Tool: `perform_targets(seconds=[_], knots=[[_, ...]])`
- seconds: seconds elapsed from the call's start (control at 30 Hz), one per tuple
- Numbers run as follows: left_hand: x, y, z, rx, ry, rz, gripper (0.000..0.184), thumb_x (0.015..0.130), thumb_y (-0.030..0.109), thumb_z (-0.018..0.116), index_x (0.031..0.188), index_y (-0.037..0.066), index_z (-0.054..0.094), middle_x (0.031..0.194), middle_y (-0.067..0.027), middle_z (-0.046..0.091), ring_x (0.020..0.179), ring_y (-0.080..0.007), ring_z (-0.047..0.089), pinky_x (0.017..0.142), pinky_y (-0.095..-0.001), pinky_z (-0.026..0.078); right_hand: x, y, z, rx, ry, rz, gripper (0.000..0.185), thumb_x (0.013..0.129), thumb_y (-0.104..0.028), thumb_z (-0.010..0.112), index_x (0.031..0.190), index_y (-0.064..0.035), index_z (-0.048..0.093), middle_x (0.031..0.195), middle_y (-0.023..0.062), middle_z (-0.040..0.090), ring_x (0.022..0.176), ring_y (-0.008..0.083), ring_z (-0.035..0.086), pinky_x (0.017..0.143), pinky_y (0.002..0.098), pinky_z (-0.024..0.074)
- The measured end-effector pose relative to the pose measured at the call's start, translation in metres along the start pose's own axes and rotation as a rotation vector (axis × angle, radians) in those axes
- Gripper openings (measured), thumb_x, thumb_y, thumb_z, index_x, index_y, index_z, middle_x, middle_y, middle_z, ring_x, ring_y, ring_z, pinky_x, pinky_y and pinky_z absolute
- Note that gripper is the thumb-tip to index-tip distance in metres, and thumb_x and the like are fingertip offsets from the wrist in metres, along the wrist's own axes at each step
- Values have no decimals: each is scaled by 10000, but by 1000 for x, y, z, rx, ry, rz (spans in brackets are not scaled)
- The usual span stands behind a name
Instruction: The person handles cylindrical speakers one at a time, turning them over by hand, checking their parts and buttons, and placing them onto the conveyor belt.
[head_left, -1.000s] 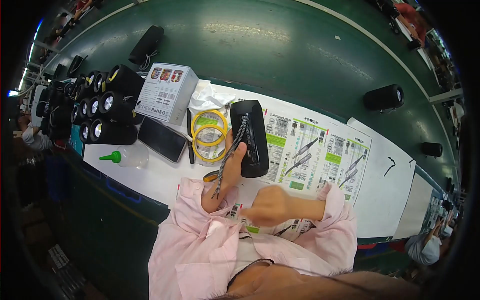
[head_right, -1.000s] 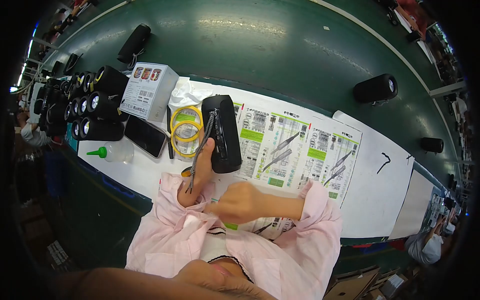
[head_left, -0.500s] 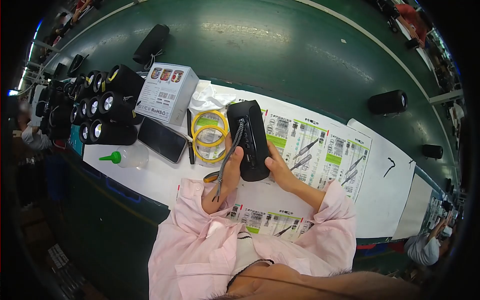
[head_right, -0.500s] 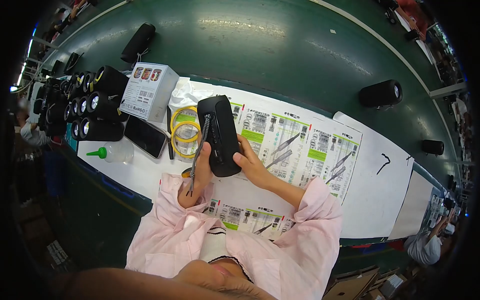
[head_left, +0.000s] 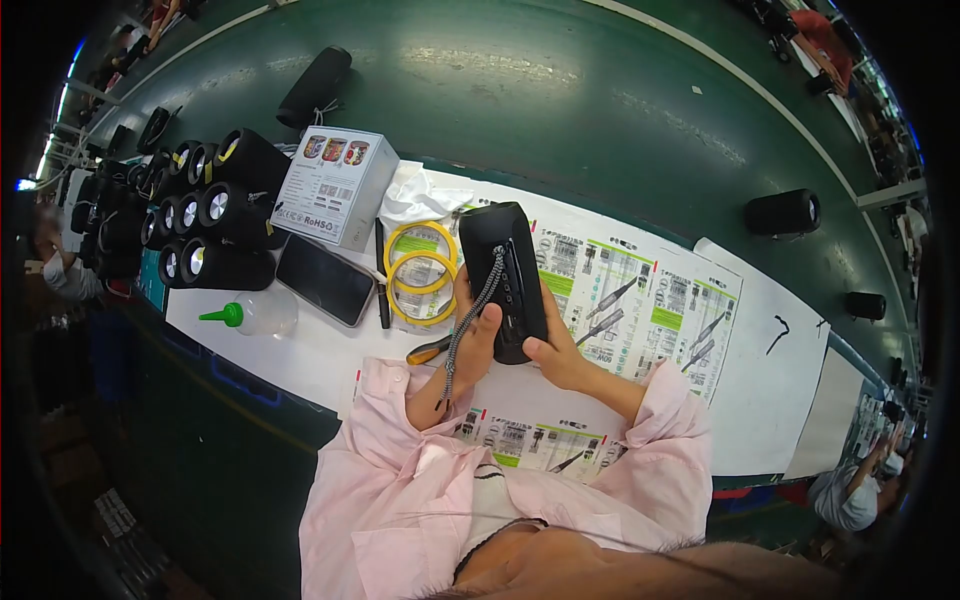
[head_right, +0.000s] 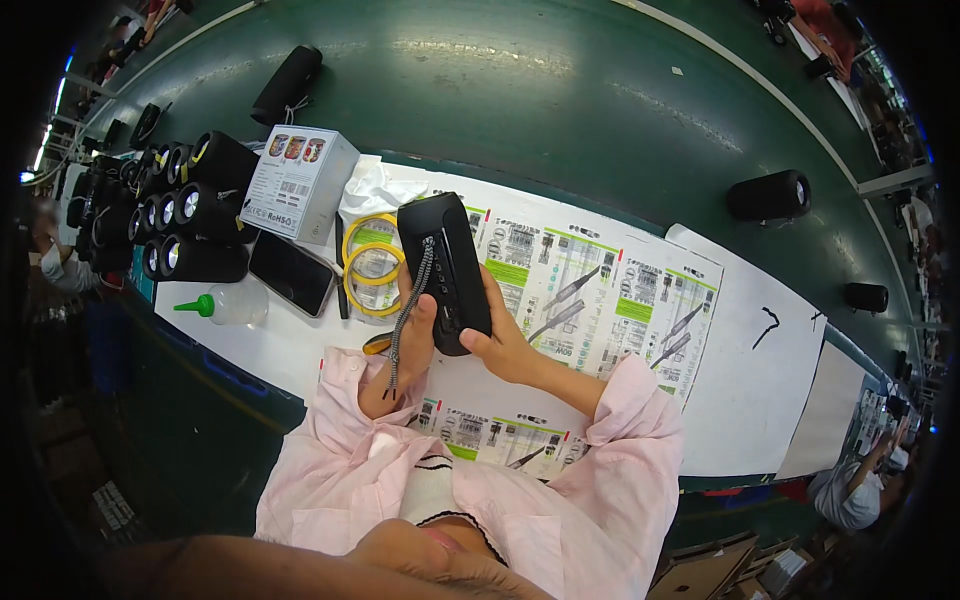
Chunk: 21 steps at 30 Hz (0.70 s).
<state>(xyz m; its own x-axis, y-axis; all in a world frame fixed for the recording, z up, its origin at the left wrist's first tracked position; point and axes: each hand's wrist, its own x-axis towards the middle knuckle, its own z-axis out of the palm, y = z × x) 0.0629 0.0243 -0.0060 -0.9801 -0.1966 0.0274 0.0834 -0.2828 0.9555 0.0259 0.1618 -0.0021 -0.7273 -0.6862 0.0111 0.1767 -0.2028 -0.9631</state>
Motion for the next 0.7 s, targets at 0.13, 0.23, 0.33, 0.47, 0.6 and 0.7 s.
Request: perform_targets(seconds=[0.13, 0.23, 0.33, 0.47, 0.6, 0.7], knots=[[-4, 1, 1, 71, 29, 29, 873, 860, 564, 440, 1367, -21, 39, 1272, -134, 341, 1127, -181, 413, 949, -282, 348, 1, -1, -5, -30, -52, -23, 875, 810, -306, 588, 1405, 3, 25, 1394, 168, 235, 1291, 248, 263, 1055, 341, 205], [-3, 13, 3, 149, 53, 49, 884, 864, 559, 432, 1370, -31, 11, 1304, -156, 311, 1160, -199, 393, 968, -295, 331, 0, 2, -8, -47, -79, -25, 931, 772, -301, 638, 1407, -4, 26, 1394, 171, 234, 1295, 251, 259, 1054, 342, 209], [0, 15, 3, 117, 30, 37, 897, 861, 557, 441, 1367, -38, 1, 1312, -164, 307, 1162, -209, 399, 967, -303, 334, 3, -1, -10, -73, -113, -4, 996, 725, -297, 694, 1408, -14, 26, 1394, 173, 234, 1299, 256, 255, 1054, 348, 215], [-1, 10, 0, 260, -4, 63, 917, 839, 551, 499, 1365, -33, 28, 1284, -162, 348, 1142, -217, 426, 953, -309, 354, 5, -8, -16, -163, -91, -5, 1040, 665, -273, 748, 1408, -23, 65, 1379, 184, 268, 1290, 275, 280, 1030, 364, 267], [-3, -2, -23, 212, -51, -119, 925, 786, 491, 629, 1354, -13, 100, 1251, -149, 390, 1131, -213, 444, 940, -308, 385, 10, -25, -27, -595, -67, -236, 929, 577, -124, 784, 1353, -74, 276, 1340, 197, 340, 1203, 360, 372, 960, 416, 359], [-2, 6, -29, 47, 105, -45, 905, 737, 408, 718, 1332, -8, 178, 1252, -131, 387, 1129, -204, 444, 943, -311, 397, 18, -19, -37, -933, -76, -661, 854, 512, -34, 787, 1272, -102, 405, 1319, 200, 371, 1132, 405, 411, 914, 444, 399]])
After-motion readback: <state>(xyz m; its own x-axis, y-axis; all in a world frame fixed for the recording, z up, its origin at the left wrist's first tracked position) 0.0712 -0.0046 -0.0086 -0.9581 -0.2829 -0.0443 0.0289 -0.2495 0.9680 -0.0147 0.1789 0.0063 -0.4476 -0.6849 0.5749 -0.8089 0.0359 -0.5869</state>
